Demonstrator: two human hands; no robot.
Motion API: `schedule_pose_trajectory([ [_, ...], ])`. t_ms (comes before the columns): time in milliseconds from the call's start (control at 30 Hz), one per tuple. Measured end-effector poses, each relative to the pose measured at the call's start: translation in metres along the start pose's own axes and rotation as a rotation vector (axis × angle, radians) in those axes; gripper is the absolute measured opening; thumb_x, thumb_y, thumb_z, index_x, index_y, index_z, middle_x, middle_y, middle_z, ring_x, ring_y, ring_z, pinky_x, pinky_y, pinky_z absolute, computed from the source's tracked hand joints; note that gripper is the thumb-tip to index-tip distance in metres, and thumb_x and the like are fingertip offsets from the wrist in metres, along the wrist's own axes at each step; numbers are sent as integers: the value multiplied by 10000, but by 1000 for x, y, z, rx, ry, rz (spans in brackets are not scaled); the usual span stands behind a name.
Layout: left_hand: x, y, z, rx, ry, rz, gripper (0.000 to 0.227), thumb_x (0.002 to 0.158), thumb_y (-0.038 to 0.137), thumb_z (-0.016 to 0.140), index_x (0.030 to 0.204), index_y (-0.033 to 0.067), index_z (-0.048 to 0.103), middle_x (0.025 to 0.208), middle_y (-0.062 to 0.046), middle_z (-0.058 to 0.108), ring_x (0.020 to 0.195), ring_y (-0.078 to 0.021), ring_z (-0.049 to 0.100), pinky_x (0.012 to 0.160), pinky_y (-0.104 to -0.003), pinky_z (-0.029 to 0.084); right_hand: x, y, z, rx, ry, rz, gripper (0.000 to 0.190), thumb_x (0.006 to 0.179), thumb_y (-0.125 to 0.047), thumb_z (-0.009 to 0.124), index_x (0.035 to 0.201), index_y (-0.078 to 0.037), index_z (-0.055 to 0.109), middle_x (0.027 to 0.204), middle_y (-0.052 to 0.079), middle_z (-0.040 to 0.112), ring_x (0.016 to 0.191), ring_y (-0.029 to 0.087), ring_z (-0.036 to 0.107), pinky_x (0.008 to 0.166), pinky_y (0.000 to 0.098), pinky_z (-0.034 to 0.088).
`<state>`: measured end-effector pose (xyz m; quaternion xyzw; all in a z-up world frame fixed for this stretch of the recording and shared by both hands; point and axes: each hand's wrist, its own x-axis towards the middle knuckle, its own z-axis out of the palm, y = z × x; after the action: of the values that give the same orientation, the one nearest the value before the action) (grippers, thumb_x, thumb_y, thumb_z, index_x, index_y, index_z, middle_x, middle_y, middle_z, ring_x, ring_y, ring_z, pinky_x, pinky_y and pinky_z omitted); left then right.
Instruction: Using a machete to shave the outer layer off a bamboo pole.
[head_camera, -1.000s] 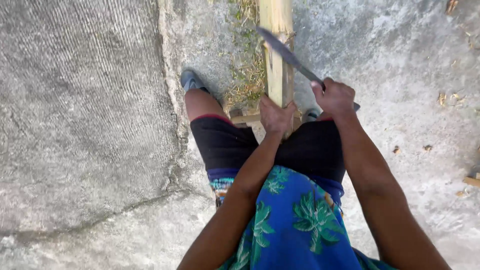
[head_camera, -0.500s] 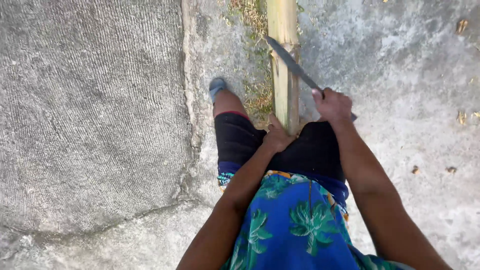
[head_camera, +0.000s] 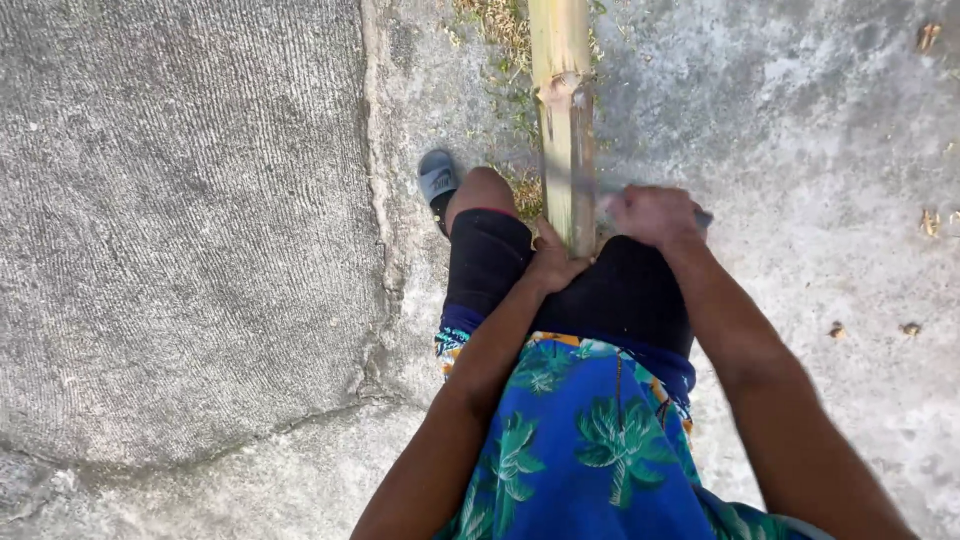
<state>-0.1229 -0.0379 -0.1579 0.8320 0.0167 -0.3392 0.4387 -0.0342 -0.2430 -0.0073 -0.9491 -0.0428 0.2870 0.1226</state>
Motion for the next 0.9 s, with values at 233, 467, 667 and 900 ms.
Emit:
schedule_pose_trajectory([
  [233,-16,32,-21,-47,-34,-77,1461,778,431,829,1469,-119,-336,1492,-441,287,1386,-498,400,1157,-412,380,-2,-12,-20,-129,-136,-37,712,960,-710,409,1049,-79,726,921,189,749,976,346,734,934,524,524],
  [467,-18,44,-31,-81,12,-18,1437,771,362,859,1475,-84,-311,1462,-452,295,1377,-516,395,1153,-433,372,11,-14,-14,51,61,10,654,999,-648,444,980,-57,725,840,205,740,882,411,714,837,552,535],
  [667,-30,45,-30,-99,-45,-95,1417,780,361,848,1496,-70,-296,1458,-457,301,1363,-527,421,1145,-434,388,29,-2,23,108,226,173,666,1093,-652,439,948,-69,728,850,207,731,868,417,721,859,532,562],
  [900,-28,56,-40,-102,-78,-121,1415,803,385,837,1501,-71,-306,1480,-467,274,1363,-530,424,1135,-432,423,46,24,21,54,229,203,701,1094,-694,416,952,-78,718,808,179,719,828,388,733,799,513,567],
])
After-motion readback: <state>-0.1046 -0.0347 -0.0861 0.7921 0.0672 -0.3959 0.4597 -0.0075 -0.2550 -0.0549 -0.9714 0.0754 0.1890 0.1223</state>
